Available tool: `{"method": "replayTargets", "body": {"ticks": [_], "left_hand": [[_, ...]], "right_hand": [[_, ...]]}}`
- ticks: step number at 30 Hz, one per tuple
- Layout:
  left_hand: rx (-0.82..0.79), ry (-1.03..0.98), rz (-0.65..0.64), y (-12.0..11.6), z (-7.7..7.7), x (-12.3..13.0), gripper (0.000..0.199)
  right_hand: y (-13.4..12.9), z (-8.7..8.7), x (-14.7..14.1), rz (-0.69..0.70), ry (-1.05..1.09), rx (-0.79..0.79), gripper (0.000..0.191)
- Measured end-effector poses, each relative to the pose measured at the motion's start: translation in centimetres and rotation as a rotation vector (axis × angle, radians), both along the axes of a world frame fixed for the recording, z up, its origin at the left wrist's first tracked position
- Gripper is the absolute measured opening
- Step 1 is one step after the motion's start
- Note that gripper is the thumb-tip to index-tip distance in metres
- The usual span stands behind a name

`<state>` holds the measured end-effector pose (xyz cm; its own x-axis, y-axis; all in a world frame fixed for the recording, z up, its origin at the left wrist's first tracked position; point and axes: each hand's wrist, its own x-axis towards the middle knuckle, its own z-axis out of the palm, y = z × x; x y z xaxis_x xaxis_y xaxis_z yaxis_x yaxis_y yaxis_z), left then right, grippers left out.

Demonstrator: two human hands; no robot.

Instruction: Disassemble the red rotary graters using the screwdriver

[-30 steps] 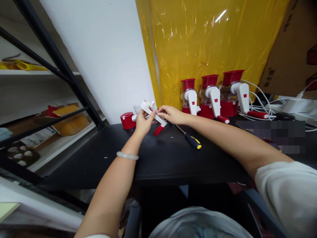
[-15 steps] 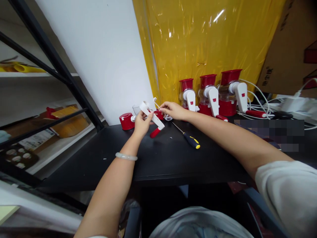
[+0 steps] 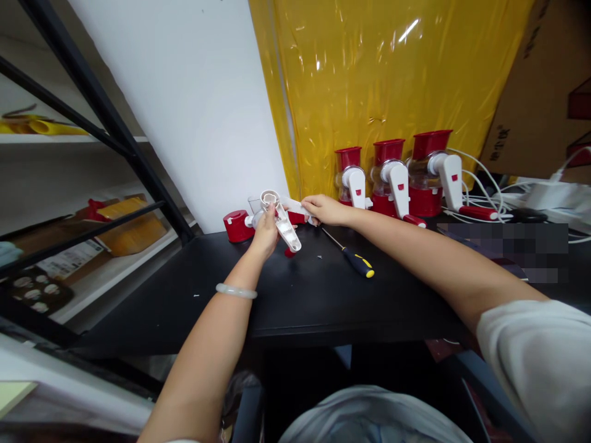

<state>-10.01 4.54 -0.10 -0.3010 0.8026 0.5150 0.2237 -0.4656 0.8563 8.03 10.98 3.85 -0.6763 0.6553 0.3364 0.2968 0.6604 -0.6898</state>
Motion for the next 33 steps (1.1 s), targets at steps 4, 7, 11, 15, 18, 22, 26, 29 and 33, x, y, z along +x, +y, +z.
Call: {"method": "replayTargets", "body": {"ticks": [4, 7, 11, 15, 18, 22, 26, 29, 33], "left_hand": [[-0.066, -0.102, -0.078, -0.4, 0.0, 0.4, 0.074], [-0.061, -0.061, -0.121, -0.6, 0.0, 0.5, 0.078], [-0.061, -0.017, -0.093, -0.5, -0.2, 0.3, 0.081], [-0.115, -0.033, -0.08, -0.2, -0.4, -0.2, 0.081], [-0.204, -0.023, -0.096, -0.2, -0.7, -0.4, 0.081], [-0.26, 0.012, -0.125, -0.2, -1.0, -0.6, 0.082], [-0.293, 0.073, -0.145, -0.4, -0.9, -0.7, 0.084], [-0.281, 0.106, -0.127, -0.6, -0.8, -0.6, 0.083], [-0.306, 0.21, -0.068, -0.8, -0.5, -0.6, 0.084]], "right_hand": [[-0.4, 0.0, -0.3, 0.079, 0.046, -0.098, 0.032], [-0.6, 0.1, -0.3, 0.098, -0.004, -0.023, 0.03], [-1.3, 0.7, 0.4, -0.065, -0.025, 0.391, 0.011], [-2.6, 1.5, 1.0, -0.054, -0.054, 0.837, 0.015], [-3.6, 1.7, 0.9, 0.067, -0.145, 1.051, 0.017], [-3.8, 1.3, 0.4, 0.114, -0.22, 1.186, 0.024], [-3.3, 0.8, 0.3, 0.123, -0.265, 1.214, 0.022], [-2.9, 0.7, 0.3, 0.138, -0.287, 1.219, 0.02], [-2.9, 0.5, 0.1, 0.158, -0.299, 1.233, 0.022]]}}
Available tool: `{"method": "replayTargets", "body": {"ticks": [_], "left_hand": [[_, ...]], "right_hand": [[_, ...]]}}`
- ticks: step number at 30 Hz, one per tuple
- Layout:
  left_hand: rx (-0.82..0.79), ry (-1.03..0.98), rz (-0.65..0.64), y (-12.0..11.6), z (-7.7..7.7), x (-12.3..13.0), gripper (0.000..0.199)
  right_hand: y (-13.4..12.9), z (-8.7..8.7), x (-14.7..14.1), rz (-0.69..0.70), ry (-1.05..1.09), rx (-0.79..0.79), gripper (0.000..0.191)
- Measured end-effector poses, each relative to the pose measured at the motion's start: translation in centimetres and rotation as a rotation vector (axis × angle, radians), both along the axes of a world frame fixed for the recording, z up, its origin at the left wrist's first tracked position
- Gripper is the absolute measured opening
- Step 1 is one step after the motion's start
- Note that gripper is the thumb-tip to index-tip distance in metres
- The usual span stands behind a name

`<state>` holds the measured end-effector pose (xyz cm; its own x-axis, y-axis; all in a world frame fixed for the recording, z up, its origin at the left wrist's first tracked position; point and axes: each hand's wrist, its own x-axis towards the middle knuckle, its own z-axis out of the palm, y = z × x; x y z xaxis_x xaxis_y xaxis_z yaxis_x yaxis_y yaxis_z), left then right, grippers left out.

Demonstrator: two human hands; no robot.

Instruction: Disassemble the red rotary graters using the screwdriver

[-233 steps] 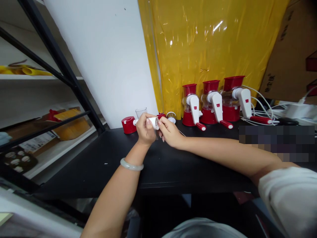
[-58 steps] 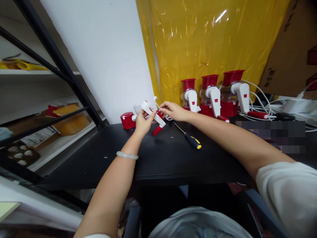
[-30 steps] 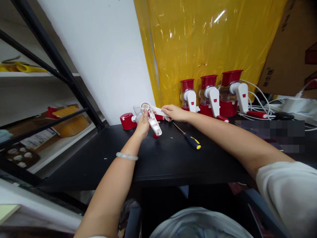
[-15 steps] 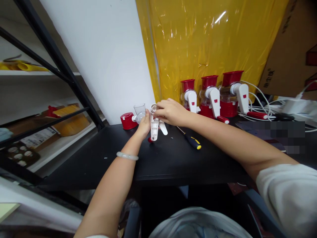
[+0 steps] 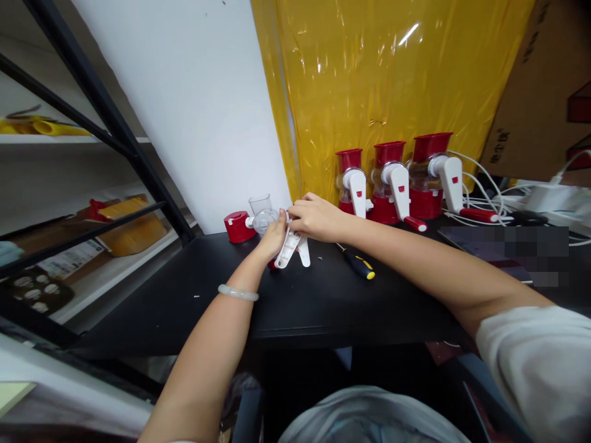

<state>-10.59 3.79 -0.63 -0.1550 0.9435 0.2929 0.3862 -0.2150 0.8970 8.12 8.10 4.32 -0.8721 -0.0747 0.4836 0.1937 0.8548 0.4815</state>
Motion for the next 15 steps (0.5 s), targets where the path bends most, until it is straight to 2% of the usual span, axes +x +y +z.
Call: {"method": "replayTargets", "body": {"ticks": [4, 9, 12, 15], "left_hand": [[-0.042, 0.012, 0.022, 0.0, 0.1, 0.0, 0.082], [-0.093, -0.123, -0.165, -0.2, 0.3, 0.4, 0.065], [-0.11, -0.04, -0.236, -0.6, 0.6, 0.5, 0.05], [-0.089, 0.056, -0.236, -0.8, 0.8, 0.5, 0.051]], "right_hand": [[0.4, 0.0, 0.0, 0.007, -0.005, -0.014, 0.022], [2.2, 0.2, 1.0, -0.051, 0.002, -0.1, 0.014], [3.2, 0.2, 1.6, -0.087, 0.029, -0.201, 0.011], [3.8, -0.1, 1.7, -0.075, 0.046, -0.284, 0.01]]}}
